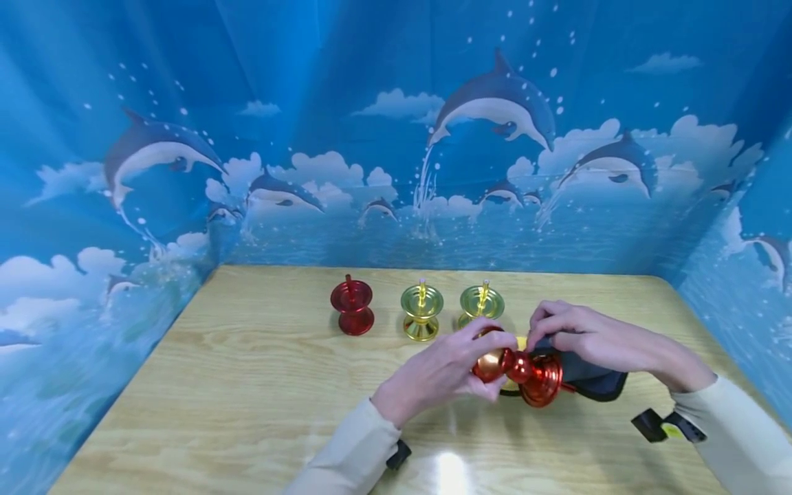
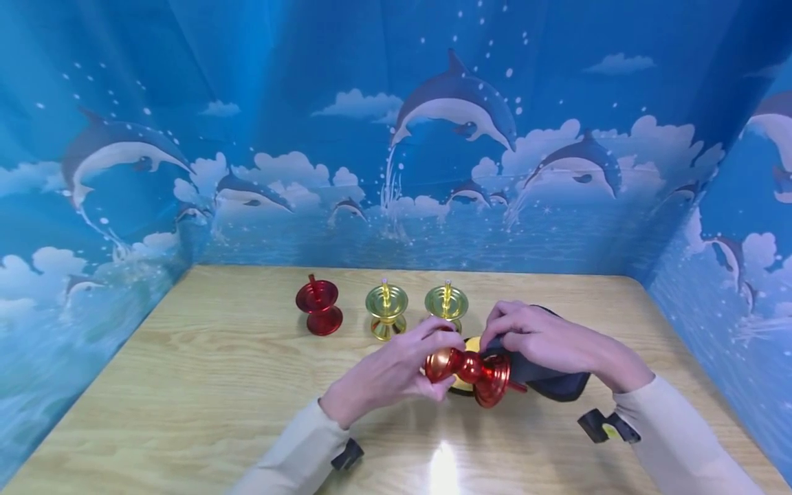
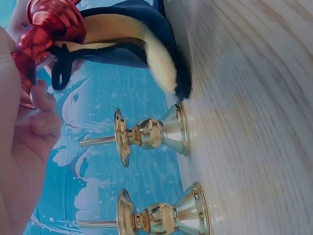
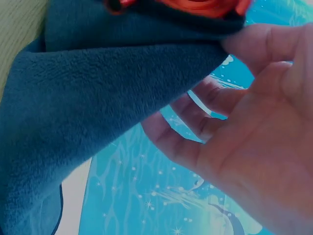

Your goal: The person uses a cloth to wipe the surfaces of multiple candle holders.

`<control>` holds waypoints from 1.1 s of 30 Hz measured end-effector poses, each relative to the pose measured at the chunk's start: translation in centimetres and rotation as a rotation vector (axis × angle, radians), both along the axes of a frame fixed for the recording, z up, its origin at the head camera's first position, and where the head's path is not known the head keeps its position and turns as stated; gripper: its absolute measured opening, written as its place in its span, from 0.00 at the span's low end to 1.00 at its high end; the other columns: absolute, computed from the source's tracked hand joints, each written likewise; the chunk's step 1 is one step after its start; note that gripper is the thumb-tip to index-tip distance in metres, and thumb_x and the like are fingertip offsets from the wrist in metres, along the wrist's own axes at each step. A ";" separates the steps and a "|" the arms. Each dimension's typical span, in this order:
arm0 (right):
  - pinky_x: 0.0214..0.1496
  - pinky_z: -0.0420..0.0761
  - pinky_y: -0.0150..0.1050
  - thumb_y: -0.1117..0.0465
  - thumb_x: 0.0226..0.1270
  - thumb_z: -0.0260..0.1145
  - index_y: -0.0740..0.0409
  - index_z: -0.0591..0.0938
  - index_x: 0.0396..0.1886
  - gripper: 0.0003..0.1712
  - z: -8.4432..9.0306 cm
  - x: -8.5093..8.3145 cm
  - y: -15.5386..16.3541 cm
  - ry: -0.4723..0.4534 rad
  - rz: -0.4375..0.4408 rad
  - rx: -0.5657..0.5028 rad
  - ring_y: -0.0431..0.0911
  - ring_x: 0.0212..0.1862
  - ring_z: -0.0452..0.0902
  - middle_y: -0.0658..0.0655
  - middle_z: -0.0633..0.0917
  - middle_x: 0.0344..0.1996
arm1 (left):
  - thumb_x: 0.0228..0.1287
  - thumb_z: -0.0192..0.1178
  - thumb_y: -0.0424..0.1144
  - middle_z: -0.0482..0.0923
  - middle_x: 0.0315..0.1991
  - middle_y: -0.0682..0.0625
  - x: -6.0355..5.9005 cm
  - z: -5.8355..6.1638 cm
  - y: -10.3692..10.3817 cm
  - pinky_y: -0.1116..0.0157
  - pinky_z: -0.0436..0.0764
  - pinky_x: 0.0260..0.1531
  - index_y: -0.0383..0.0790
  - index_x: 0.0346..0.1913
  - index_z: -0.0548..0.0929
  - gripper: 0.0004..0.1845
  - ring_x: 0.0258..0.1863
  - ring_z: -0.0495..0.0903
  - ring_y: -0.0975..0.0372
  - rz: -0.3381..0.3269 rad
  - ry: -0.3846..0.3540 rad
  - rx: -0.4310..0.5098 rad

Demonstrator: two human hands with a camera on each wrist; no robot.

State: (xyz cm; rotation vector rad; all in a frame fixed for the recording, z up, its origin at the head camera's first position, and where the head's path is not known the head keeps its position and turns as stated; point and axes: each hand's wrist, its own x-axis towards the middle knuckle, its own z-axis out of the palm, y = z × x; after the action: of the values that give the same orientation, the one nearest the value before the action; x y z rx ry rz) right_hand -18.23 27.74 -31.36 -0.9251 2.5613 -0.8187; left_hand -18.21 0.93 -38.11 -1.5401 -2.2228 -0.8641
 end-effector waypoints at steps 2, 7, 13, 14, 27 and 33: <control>0.46 0.75 0.37 0.70 0.74 0.53 0.35 0.86 0.45 0.24 -0.1 0.3 0.2 0.035 0.008 -0.011 0.35 0.48 0.71 0.47 0.78 0.46 | 0.60 0.73 0.40 0.77 0.58 0.46 0.0 -0.1 -0.1 0.80 0.79 0.51 0.47 0.62 0.75 0.28 0.47 0.82 0.63 0.010 -0.027 -0.008; 0.43 0.75 0.35 0.65 0.75 0.60 0.33 0.85 0.47 0.19 -0.2 0.8 0.6 0.112 0.030 -0.041 0.35 0.48 0.72 0.44 0.79 0.47 | 0.62 0.71 0.40 0.77 0.58 0.47 -0.1 -0.3 -0.3 0.80 0.78 0.50 0.46 0.63 0.74 0.27 0.46 0.82 0.64 0.037 -0.069 -0.031; 0.38 0.77 0.34 0.65 0.69 0.65 0.34 0.86 0.48 0.18 -0.1 1.2 0.6 0.114 0.043 -0.088 0.35 0.43 0.74 0.43 0.79 0.44 | 0.64 0.69 0.40 0.77 0.57 0.48 -0.2 -0.3 -0.5 0.80 0.79 0.49 0.47 0.64 0.75 0.26 0.46 0.81 0.65 0.062 -0.073 -0.025; 0.38 0.77 0.35 0.65 0.69 0.66 0.34 0.87 0.48 0.18 -0.1 1.2 0.5 0.113 0.043 -0.094 0.35 0.42 0.74 0.43 0.79 0.44 | 0.63 0.70 0.40 0.77 0.57 0.48 -0.2 -0.3 -0.5 0.80 0.79 0.49 0.47 0.64 0.75 0.26 0.46 0.81 0.65 0.064 -0.075 -0.021; 0.33 0.73 0.32 0.58 0.72 0.67 0.35 0.87 0.44 0.10 -0.3 0.5 -0.5 0.110 0.034 -0.074 0.35 0.35 0.72 0.43 0.80 0.39 | 0.59 0.74 0.42 0.76 0.57 0.47 0.0 0.0 -0.4 0.77 0.81 0.49 0.49 0.63 0.76 0.29 0.46 0.82 0.64 0.037 0.079 -0.024; 0.37 0.78 0.34 0.65 0.73 0.64 0.42 0.87 0.45 0.13 -0.8 -0.8 -0.4 -0.015 0.164 -0.156 0.37 0.38 0.77 0.45 0.83 0.39 | 0.59 0.73 0.46 0.78 0.56 0.47 0.2 0.0 -0.3 0.78 0.81 0.48 0.49 0.62 0.77 0.28 0.47 0.82 0.64 0.022 0.173 -0.045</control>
State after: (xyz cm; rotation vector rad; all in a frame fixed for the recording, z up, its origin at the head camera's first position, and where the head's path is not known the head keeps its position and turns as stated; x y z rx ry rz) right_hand -19.01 27.36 -32.20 -1.1531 2.3972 -0.9826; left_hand -18.03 0.67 -38.15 -1.5451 -2.1443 -0.6522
